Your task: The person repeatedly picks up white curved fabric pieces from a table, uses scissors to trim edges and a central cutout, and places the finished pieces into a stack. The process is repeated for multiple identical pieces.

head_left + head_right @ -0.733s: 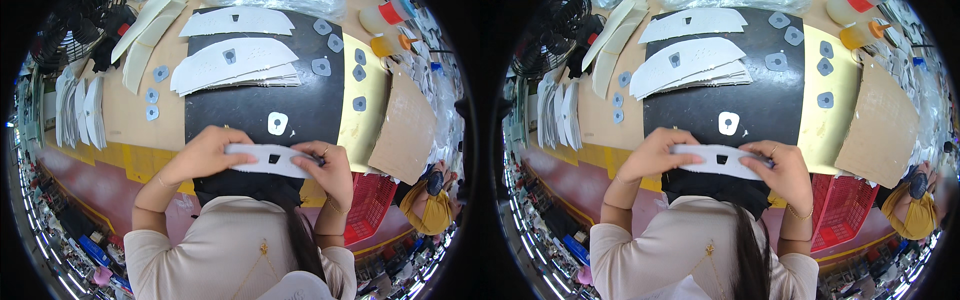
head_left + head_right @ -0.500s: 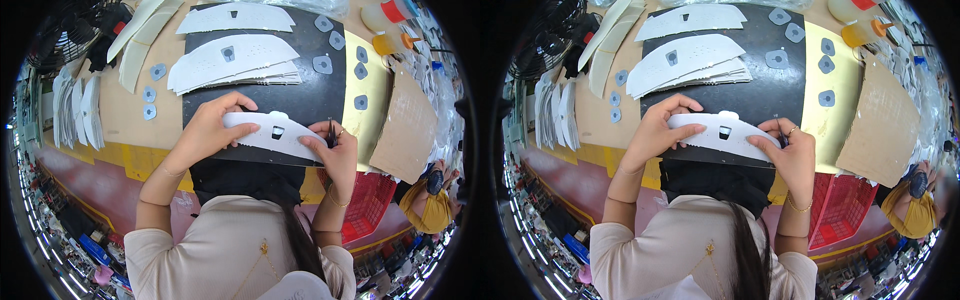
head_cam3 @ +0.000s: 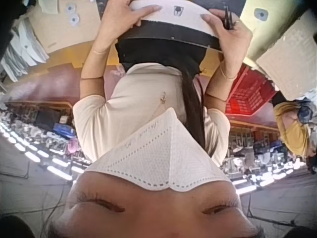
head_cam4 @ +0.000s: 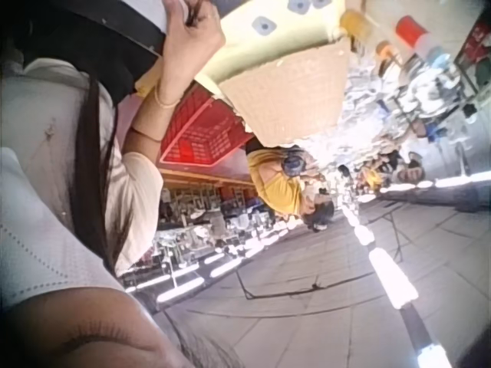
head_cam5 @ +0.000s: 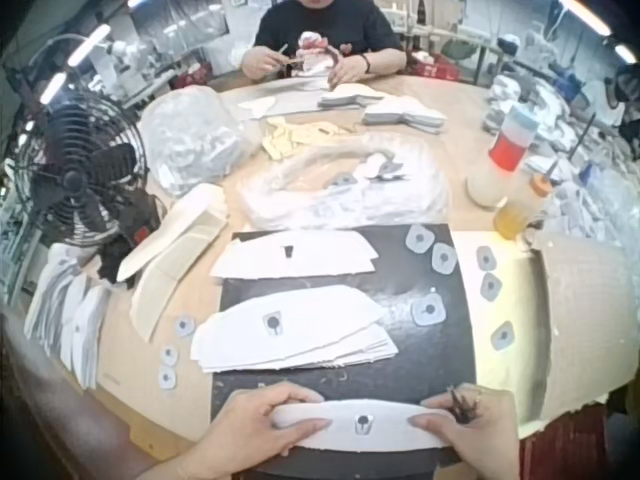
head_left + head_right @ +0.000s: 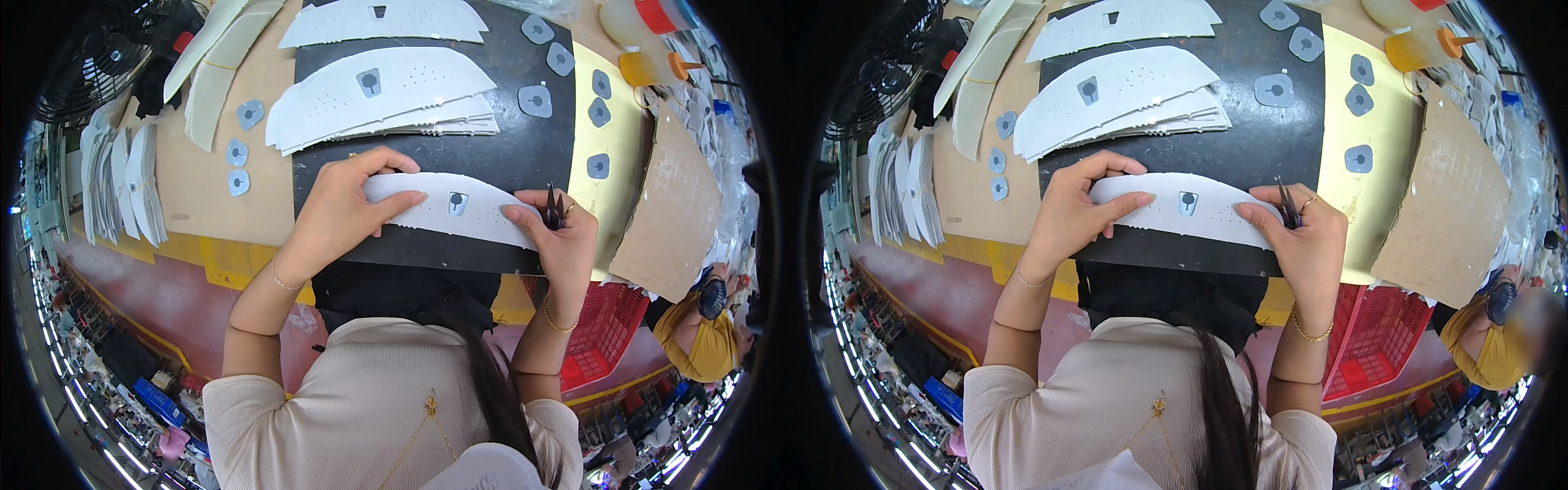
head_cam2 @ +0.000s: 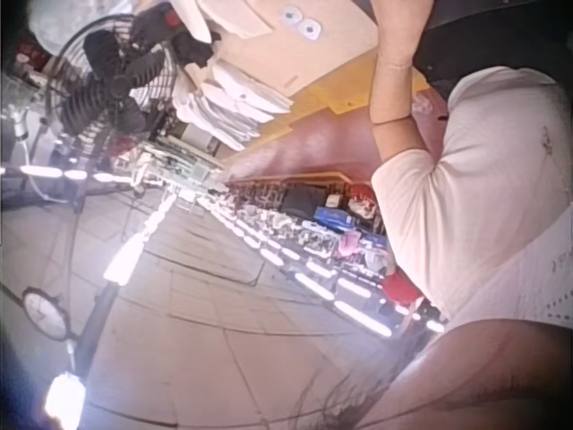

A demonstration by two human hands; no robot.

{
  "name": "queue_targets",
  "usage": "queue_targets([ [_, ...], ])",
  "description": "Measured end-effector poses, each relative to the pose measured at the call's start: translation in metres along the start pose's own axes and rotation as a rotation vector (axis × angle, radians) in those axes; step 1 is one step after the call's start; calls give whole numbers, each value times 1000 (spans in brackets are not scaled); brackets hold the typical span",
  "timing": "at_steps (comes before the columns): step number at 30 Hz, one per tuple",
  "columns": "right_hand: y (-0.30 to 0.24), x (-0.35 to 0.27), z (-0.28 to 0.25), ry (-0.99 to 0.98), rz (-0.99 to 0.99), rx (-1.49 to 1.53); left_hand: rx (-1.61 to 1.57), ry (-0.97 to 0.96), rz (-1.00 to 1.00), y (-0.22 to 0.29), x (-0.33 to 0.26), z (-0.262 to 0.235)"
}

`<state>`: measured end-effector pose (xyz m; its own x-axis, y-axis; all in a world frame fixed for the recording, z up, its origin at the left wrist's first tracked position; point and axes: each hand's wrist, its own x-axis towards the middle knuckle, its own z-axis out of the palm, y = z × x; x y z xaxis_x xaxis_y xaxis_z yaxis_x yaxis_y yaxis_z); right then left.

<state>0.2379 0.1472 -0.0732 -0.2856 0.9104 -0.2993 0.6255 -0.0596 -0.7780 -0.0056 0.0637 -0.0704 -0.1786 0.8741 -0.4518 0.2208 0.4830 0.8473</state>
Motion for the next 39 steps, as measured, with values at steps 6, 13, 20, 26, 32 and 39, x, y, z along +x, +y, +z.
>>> queue_targets([
  [6,-1,1,1,21,-26,-42,-3,4,-28,2,0,1],
  [13,-2,3,1,22,-38,-60,1,13,-28,1,1,1],
  [20,-2,4,2,21,-36,-46,10,17,-37,2,1,2],
  [26,-1,4,2,25,-35,-44,8,28,-41,1,0,3],
  [32,0,5,2,22,-51,-51,24,32,-29,0,0,3],
  [39,-2,5,2,18,-18,-61,36,35,-38,1,0,4],
])
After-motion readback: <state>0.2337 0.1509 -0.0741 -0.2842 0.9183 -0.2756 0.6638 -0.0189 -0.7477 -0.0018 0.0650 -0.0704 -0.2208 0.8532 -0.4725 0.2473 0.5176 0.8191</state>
